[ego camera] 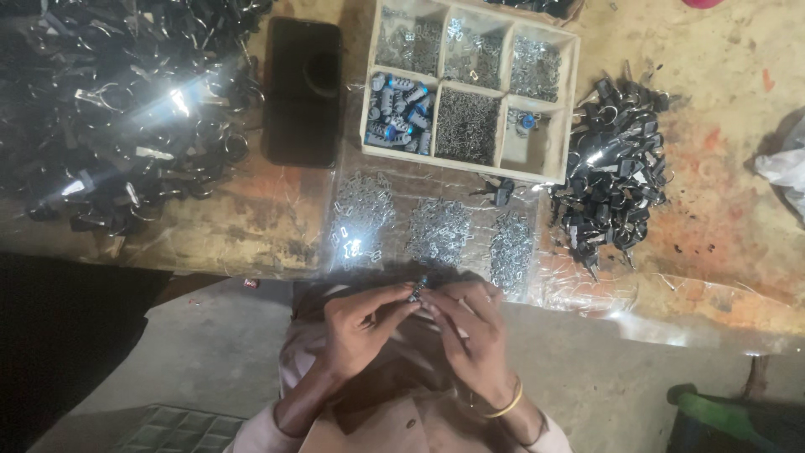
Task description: The person picks small blue electronic components from piles on the workbench and places them one at a time into compartments of a divided sorting box, occasionally reaching into a larger box of components. Near the end they move an empty cardboard box onto the table and continue placing components into the tray.
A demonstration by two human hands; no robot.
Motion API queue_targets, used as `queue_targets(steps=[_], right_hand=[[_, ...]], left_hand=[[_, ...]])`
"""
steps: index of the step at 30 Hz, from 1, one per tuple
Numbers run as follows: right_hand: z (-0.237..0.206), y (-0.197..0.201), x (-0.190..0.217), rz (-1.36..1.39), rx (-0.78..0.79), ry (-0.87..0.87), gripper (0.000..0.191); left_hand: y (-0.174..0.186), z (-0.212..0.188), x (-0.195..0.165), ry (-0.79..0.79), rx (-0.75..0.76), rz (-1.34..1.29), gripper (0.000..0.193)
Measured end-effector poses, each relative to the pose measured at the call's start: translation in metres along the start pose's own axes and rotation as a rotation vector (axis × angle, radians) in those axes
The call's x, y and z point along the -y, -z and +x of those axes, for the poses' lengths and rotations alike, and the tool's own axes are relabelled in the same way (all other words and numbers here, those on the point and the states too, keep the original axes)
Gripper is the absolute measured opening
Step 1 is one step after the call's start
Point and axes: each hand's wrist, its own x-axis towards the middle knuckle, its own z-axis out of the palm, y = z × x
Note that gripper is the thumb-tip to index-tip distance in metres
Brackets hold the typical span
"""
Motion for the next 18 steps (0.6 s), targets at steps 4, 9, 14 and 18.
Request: queue_targets(steps=[4, 9, 14, 18], right_hand=[[0.006, -0.005, 0.008, 0.064, -0.062, -0.098, 0.021], [0.005, -0.004, 0.003, -0.015, -0.044, -0.084, 0.022], [0.021, 0.019, -0.016, 0.044, 0.218, -0.075, 0.037], [0.028, 0.03, -0.015, -0.011, 0.335, 0.016, 0.03]], left_hand=[[0.003, 0.001, -0.002, -0.083, 0.011, 0.048, 0.028], [0.006, 0.003, -0.003, -0.256, 0.04, 0.128, 0.03], [0.008, 0.003, -0.005, -0.058, 0.095, 0.067, 0.027], [0.011, 0.001, -0.012, 0.053, 0.175, -0.265, 0.03]])
